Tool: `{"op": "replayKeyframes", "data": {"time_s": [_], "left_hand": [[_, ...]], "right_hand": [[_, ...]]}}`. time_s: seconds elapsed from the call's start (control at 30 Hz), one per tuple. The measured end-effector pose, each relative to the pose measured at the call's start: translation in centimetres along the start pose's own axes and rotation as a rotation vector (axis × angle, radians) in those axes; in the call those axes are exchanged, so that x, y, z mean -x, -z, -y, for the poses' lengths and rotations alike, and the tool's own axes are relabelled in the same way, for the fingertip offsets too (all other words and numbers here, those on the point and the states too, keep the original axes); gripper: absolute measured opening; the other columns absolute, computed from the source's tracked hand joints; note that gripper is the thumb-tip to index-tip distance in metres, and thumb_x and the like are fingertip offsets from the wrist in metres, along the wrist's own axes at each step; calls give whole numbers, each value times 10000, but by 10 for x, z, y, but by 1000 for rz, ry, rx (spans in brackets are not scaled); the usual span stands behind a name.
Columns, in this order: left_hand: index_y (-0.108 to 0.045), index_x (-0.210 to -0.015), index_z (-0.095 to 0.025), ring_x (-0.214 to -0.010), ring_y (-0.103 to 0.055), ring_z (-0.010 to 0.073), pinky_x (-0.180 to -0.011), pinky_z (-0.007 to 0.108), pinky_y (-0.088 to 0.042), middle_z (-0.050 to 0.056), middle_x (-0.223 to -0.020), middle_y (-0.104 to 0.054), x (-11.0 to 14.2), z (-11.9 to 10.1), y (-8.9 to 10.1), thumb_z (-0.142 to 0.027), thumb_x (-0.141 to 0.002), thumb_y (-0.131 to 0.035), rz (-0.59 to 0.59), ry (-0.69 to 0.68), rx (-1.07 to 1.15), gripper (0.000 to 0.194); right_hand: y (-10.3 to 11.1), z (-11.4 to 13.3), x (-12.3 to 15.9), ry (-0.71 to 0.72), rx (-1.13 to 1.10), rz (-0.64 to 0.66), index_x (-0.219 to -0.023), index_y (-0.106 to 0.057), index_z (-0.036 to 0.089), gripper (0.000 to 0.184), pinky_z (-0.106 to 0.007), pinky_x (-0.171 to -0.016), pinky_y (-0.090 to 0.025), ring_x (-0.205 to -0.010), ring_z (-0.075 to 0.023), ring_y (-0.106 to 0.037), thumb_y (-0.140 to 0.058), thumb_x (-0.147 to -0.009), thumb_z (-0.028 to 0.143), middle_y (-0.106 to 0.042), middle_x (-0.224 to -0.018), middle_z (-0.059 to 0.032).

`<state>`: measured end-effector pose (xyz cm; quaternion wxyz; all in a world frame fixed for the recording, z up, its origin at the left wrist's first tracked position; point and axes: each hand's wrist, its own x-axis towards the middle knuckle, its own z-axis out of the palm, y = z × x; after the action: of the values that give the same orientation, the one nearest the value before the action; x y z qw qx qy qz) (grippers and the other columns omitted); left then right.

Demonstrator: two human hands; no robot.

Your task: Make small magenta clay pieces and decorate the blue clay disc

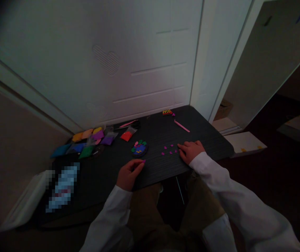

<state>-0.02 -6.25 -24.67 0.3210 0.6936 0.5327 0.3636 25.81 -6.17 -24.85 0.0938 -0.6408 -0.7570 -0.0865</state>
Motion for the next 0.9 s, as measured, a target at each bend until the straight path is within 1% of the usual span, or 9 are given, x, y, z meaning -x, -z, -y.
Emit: {"op": "replayKeyframes", "data": {"time_s": [0.3,0.5,0.77,0.9], "left_hand": [[-564,-767,-184,-652,-507,112,-612,217,-384,-2,-713,-579,0,-2,1,-355,-649,-466,-7,4,8,230],[-558,-781,-188,-656,-494,100,-612,206,-373,-9,-734,-568,0,-4,2,-347,-662,-457,19,-5,-19,223],[-560,-780,-181,-648,-491,110,-608,221,-376,1,-726,-568,1,-3,2,-346,-660,-454,13,-15,5,230],[-560,-786,-183,-654,-490,112,-610,222,-378,3,-729,-568,1,-2,1,-344,-658,-453,13,-5,23,232]], "right_hand": [[5,3,-3,31,48,39,-1024,-472,237,344,-301,-650,-177,-741,-164,-452,-299,-740,325,-558,-787,-40],[5,2,-5,43,68,71,-1020,-472,231,342,-317,-662,-177,-760,-182,-447,-322,-724,315,-559,-811,-54],[6,4,-4,36,80,83,-1021,-474,227,340,-310,-661,-176,-761,-176,-444,-331,-723,306,-561,-824,-54],[5,3,-3,43,75,69,-1019,-474,233,338,-306,-663,-179,-754,-173,-448,-324,-727,311,-563,-814,-45]]}}
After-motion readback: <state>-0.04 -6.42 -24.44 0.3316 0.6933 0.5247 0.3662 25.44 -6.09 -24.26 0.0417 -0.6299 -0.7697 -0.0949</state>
